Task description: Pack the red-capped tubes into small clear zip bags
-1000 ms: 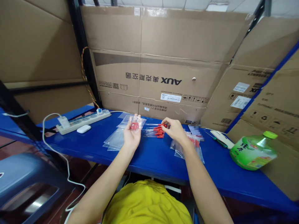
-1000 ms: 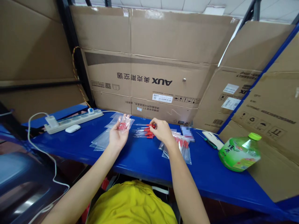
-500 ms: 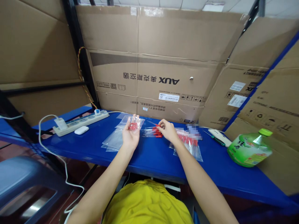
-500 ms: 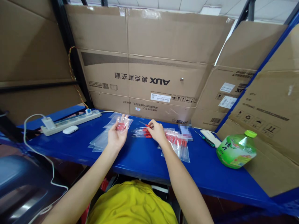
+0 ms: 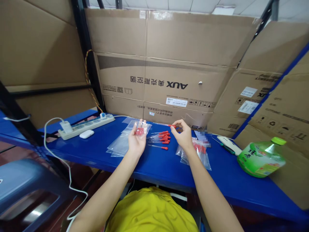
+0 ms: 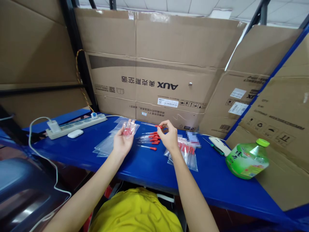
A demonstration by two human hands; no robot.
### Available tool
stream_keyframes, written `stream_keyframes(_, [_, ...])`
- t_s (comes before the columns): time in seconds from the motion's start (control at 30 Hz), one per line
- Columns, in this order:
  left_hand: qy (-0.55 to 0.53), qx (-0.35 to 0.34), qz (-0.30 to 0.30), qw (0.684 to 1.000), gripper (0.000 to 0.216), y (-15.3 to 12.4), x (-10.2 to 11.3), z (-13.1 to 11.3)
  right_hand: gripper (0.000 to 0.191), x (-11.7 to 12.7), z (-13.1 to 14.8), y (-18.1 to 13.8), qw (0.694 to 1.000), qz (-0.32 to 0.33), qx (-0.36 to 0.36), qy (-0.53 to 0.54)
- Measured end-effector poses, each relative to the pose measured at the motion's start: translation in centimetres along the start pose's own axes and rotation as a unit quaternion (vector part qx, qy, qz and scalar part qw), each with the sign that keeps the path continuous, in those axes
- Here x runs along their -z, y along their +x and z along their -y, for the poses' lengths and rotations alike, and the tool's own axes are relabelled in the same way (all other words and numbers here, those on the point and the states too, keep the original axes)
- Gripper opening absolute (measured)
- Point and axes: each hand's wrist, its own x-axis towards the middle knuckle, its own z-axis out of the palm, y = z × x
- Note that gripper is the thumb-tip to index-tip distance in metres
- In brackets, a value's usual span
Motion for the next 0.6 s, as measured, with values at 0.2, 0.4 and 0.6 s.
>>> stream_keyframes(0.2, [0.007,0.007,0.004,1.0,0.02,-0.3,-0.2,0.0,0.008,0.2,1.5,-1.8,0.997,0.059,0.011,0.047])
stream_keyframes(0.4, [0.055,0.04,0.04,0.997,0.02,-0.7,-0.3,0.3,0.008,-1.3,1.5,-2.3,0.998,0.061,0.031,-0.008])
stream_keyframes(0.6, [0.107,0.099,0.086,0.986,0.04,-1.4,-0.4,1.1,0.014,-3.1,1.5,-2.8,0.988,0.098,0.05,-0.113])
